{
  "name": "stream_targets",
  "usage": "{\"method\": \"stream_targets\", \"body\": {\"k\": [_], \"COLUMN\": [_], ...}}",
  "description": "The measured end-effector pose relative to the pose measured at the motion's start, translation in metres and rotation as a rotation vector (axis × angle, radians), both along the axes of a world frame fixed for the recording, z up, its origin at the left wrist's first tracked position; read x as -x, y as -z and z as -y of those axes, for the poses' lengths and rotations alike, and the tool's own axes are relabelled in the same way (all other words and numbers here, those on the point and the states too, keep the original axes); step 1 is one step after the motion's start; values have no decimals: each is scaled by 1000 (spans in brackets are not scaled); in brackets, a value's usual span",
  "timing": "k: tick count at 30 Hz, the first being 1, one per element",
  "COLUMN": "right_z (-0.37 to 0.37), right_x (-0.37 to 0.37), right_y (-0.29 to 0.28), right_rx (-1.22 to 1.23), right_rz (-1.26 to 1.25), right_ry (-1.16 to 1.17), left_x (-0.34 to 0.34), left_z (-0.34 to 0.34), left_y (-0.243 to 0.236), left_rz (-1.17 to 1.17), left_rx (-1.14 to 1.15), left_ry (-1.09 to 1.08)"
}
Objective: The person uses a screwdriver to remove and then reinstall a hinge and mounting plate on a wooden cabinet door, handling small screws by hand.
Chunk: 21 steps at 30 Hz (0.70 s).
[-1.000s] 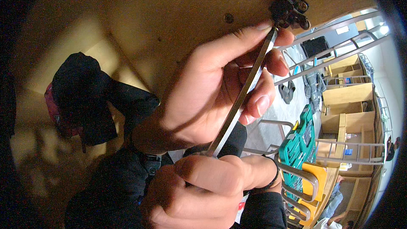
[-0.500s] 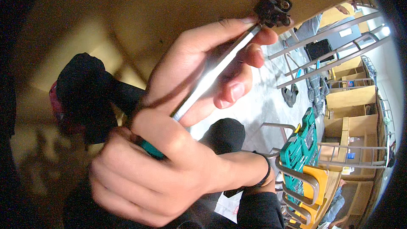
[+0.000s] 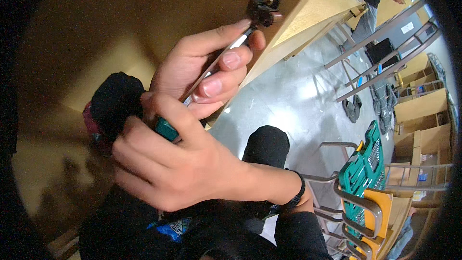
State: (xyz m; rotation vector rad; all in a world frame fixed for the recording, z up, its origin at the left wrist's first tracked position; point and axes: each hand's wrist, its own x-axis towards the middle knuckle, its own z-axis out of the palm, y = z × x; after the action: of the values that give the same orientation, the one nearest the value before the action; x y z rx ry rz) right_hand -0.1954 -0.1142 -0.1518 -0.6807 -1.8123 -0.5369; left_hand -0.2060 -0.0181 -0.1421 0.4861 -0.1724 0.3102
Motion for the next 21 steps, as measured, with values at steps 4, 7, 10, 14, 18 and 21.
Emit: {"method": "stream_targets", "body": {"k": [4, 7, 10, 14, 18, 21], "right_z": [25, 52, 72, 71, 61, 51], "right_x": [-19, -36, -30, -30, -21, -14], "right_y": [-10, -4, 9, 6, -1, -11], "right_rx": [255, 429, 487, 1190, 1420, 1456], "right_rz": [124, -123, -537, -884, -1009, -954], "right_ry": [111, -17, -129, -356, -775, -731], "left_x": [4, 4, 3, 5, -1, 4], "left_z": [-3, 9, 9, 13, 15, 12], "left_y": [-9, -23, -23, -39, -42, -45], "left_rz": [-47, -180, -254, -425, -448, -506], "left_rx": [16, -11, -103, -121, -204, -277], "left_ry": [54, -55, -169, -263, -306, -339]}}
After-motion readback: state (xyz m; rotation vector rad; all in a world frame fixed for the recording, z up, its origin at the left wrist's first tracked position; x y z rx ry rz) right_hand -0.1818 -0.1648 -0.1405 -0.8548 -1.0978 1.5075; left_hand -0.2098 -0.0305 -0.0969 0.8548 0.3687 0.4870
